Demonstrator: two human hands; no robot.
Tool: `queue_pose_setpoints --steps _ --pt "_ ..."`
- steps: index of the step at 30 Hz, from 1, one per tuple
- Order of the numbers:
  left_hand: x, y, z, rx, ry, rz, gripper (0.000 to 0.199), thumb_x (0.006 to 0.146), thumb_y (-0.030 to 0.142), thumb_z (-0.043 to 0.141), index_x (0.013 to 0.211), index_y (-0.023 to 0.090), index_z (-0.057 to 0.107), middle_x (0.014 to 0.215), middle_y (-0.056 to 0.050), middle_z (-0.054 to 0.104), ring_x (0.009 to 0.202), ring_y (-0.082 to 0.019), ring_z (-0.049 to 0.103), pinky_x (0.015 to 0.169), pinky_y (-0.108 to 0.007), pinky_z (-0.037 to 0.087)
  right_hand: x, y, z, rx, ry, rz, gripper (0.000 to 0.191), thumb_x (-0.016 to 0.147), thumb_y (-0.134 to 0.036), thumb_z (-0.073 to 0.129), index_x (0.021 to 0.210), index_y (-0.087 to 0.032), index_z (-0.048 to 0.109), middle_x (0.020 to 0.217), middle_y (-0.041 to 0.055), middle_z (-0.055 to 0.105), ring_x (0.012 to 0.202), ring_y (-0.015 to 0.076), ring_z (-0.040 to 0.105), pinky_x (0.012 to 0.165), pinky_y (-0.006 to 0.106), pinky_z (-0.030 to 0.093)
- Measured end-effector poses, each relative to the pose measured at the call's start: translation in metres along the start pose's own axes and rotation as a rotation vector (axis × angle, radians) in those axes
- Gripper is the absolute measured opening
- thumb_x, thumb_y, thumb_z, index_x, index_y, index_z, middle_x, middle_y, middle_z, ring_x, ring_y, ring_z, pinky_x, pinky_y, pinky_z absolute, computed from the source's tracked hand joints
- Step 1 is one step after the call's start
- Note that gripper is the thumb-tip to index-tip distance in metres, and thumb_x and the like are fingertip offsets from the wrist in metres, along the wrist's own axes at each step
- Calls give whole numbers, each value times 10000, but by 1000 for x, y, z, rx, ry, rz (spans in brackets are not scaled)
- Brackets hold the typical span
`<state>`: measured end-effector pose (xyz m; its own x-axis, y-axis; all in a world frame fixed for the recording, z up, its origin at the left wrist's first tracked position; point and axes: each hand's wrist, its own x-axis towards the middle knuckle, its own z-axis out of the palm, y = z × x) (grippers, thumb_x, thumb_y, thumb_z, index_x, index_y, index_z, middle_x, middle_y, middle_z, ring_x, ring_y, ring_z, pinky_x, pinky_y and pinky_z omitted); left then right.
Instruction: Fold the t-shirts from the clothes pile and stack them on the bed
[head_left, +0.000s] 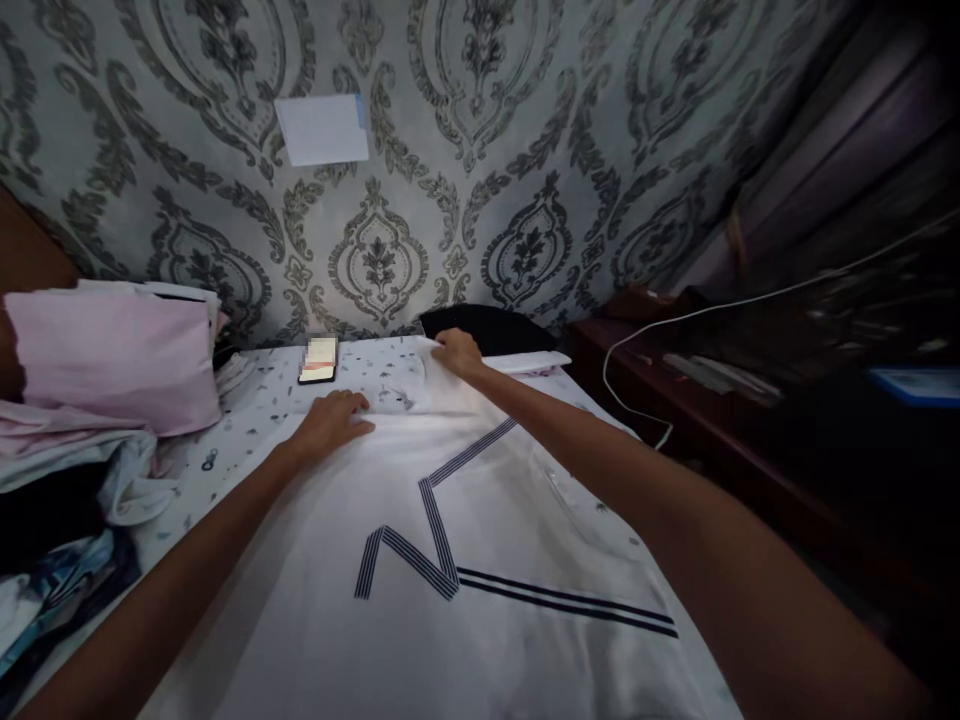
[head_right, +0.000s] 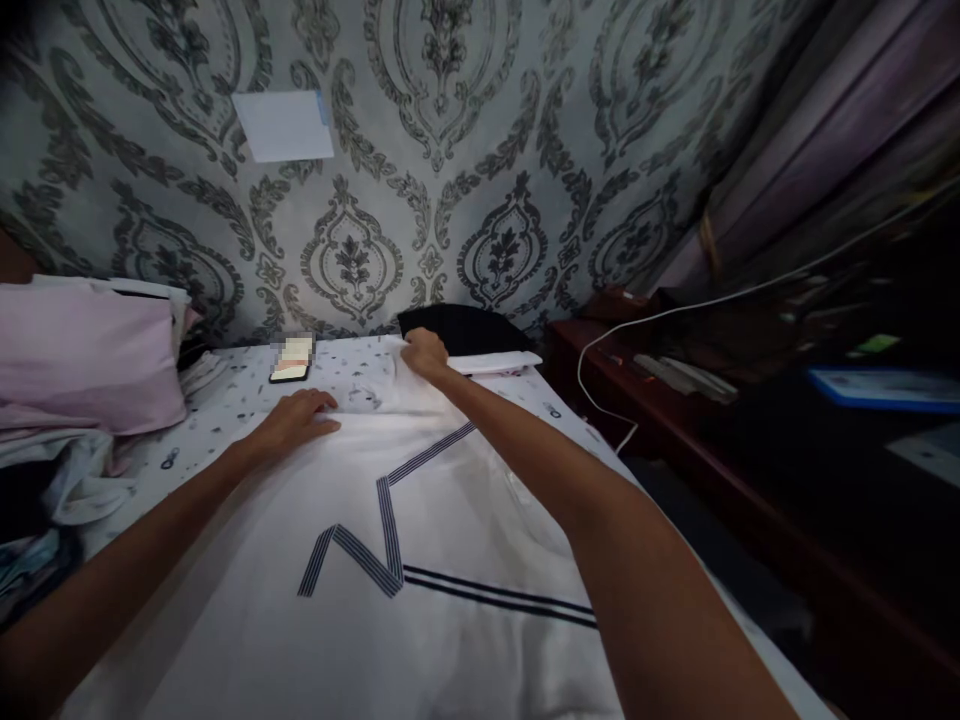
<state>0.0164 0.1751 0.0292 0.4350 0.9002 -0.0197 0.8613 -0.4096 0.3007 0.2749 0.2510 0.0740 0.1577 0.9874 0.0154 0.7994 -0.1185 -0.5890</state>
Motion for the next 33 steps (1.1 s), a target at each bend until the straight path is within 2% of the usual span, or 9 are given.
queue_pose_setpoints --steps 5,9,13,15,19,23,26,30,33 --pt "3 -2 -3 17 -31 13 418 887 532 495 1150 228 608 1124 -88 643 1104 -305 561 929 -436 403 9 13 -18 329 108 65 148 916 -138 542 997 -166 664 685 -2 644 604 118 683 519 160 478" --pt "9 -1 -9 34 -86 -29 463 855 564 514 1171 234 593 1078 -80 664 1021 -292 599 873 -404 417 4 17 -17 563 92 96 27 900 -136 615 893 -162 616 565 -56 557 437 75 600 406 124 406" --pt "17 -1 -19 86 -211 -62 392 825 547 511 978 202 617 963 -72 680 883 -266 623 748 -345 425 0 18 -16 737 42 135 108 886 -125 654 832 -168 570 545 -58 564 409 78 592 406 135 446" --pt "19 -5 -23 132 -231 -19 347 810 511 507 902 193 611 1003 -89 685 926 -272 626 754 -335 433 -1 19 -19 807 22 154 135 896 -114 638 813 -173 550 560 -45 589 447 95 629 441 156 497" --pt "14 -19 -30 163 -215 8 315 783 433 514 971 196 604 1128 -104 678 1034 -276 621 813 -329 446 -11 25 -29 913 -1 174 187 916 -56 563 784 -180 519 572 -32 609 526 107 675 521 182 551" --pt "-9 -26 -41 273 -203 -47 197 829 351 441 909 216 561 987 -76 690 908 -258 637 695 -324 418 -28 34 -42 976 -14 165 189 887 -14 561 794 -177 540 620 -17 648 587 105 698 557 166 538" --pt "-35 -19 -51 377 -146 -56 223 882 331 374 953 219 553 972 -84 693 886 -269 642 674 -338 413 -46 44 -53 1042 -25 118 176 845 -19 599 779 -176 556 676 1 685 647 111 713 591 166 526" --pt "-74 -6 -53 485 -32 -18 367 949 330 265 1030 210 602 1060 -113 696 855 -288 649 700 -382 453 -87 67 -68 1073 -74 -55 93 805 -135 681 769 -172 604 727 21 708 730 125 712 661 193 519" --pt "-101 -7 -41 516 30 54 433 965 308 237 1039 212 653 1091 -126 694 871 -282 655 754 -399 487 -132 93 -82 941 -135 -216 143 767 -278 752 810 -172 666 793 29 728 780 136 688 736 234 523"
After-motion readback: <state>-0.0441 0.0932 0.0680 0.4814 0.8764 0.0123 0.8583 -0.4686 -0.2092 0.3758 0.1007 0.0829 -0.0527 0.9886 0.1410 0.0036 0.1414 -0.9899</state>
